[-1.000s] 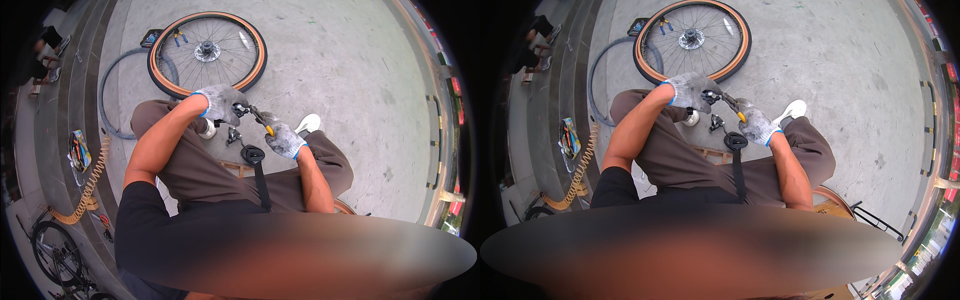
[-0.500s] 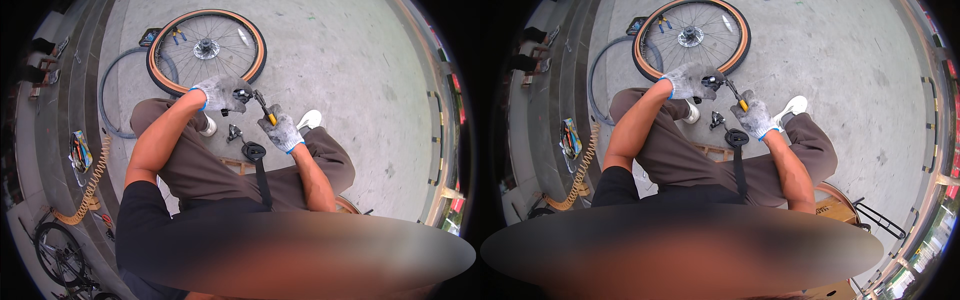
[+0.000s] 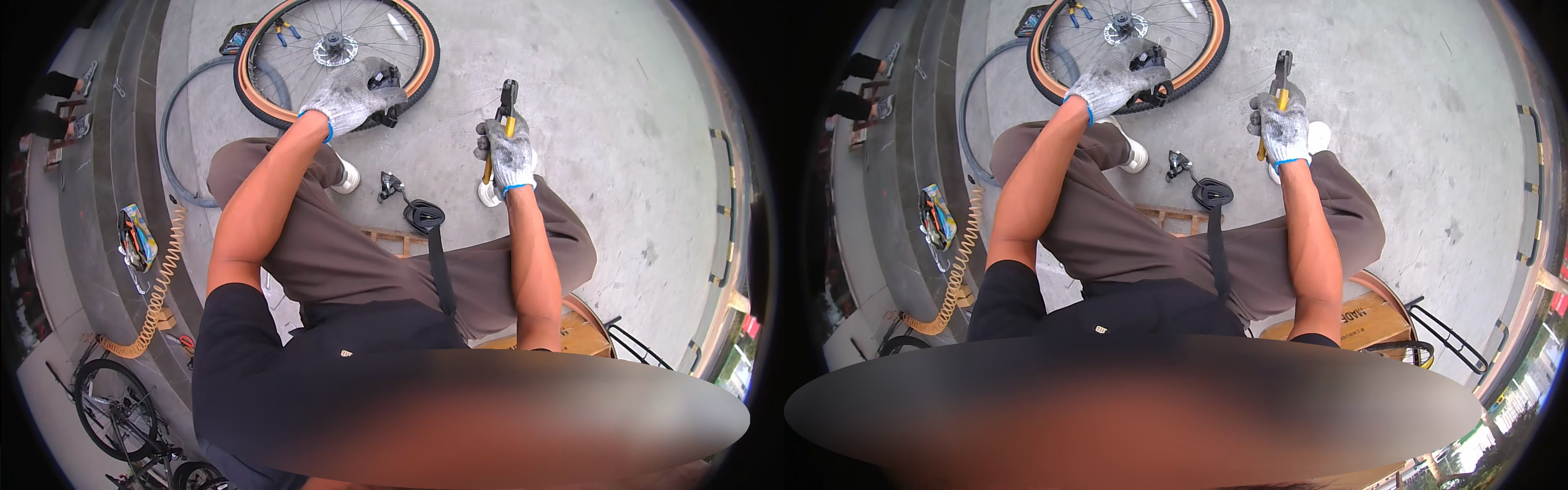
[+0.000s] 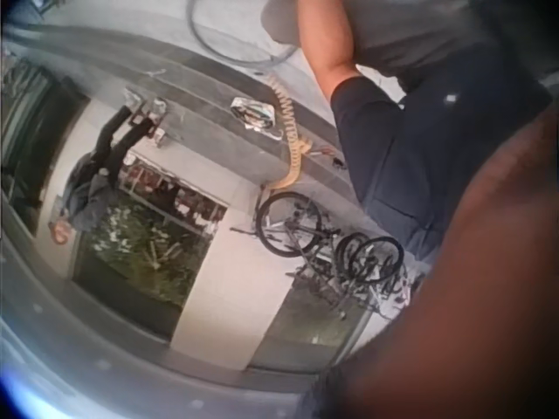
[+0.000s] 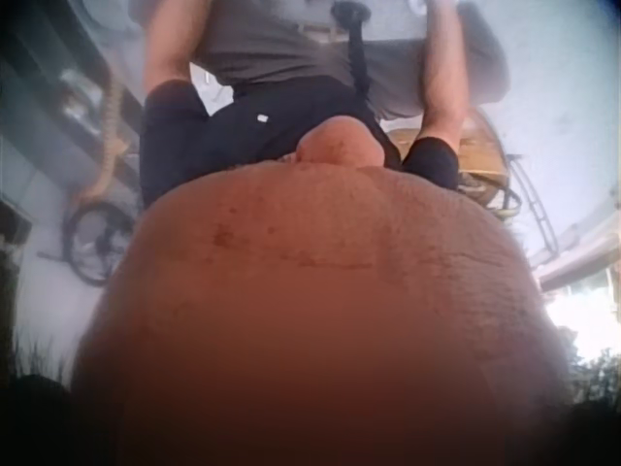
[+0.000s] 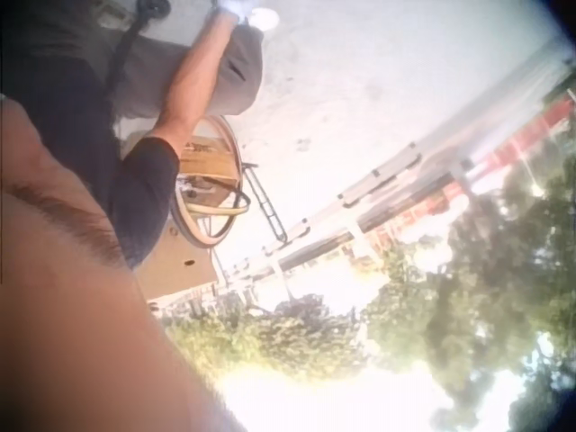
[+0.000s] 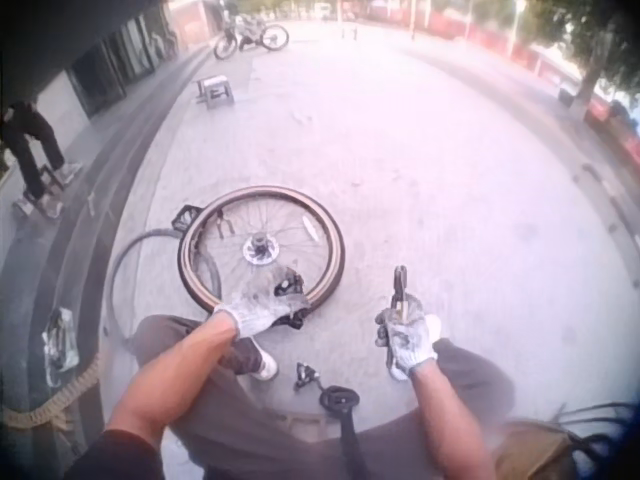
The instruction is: The person mounts a tire onto a bicycle rim, then uses pliers and an Allen key to adjust a derailleur component. The person handles the tire, rim, inner tube, and derailleur while seated on the ground.
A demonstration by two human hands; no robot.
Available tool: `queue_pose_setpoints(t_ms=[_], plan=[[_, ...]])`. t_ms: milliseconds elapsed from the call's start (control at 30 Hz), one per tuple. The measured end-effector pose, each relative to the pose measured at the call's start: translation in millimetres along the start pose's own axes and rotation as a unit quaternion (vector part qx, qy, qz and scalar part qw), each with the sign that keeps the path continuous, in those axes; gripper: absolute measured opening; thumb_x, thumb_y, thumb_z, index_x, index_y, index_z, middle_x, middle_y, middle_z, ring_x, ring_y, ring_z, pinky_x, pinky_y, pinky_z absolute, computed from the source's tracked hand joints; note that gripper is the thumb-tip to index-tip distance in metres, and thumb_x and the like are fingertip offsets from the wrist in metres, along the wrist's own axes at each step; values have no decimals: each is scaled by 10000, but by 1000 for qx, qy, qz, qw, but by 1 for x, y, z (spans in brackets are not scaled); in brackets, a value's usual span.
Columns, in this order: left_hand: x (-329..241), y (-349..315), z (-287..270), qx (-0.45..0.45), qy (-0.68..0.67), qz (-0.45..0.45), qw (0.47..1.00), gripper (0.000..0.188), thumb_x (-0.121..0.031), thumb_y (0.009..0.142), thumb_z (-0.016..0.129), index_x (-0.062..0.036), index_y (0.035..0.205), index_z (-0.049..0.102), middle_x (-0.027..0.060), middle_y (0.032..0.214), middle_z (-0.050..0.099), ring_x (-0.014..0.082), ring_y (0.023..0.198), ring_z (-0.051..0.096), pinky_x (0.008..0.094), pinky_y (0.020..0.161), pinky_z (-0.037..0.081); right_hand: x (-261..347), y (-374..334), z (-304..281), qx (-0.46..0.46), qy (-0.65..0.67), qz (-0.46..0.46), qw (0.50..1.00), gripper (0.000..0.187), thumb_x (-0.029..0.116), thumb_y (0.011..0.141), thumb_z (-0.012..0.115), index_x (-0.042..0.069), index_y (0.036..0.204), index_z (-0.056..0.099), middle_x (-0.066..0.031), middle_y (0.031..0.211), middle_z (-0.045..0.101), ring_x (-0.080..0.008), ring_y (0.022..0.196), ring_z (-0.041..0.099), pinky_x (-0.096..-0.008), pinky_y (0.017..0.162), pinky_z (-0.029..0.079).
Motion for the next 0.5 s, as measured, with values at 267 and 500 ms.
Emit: queue_pose_setpoints(t_ms=[267,500], plan=[[13,5,9,19,-46,-67,997,509,-432,867,739,-25,1171,707,201,1053,742,317,965,725,407,876,556,10,15,-23,49,275,67,958,447,69,1035,566,25,1470,472,-216,1223,683,-270,931,698,-417,813,631],[5,5,2,-30,-48,-40,998,492,-405,861,740,-7,1145,695,191,990,735,274,883,721,387,817,562,111,-12,-94,29,236,-163,958,676,13,961,549,50,1598,325,-274,1553,426,-402,1326,526,-610,1102,491]])
Point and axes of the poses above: each hand's wrist, its own y-axis towards the middle knuckle, its own z-axis out of the palm, x = y × z, the point moved 8 cm from there along y, towards the middle knuckle
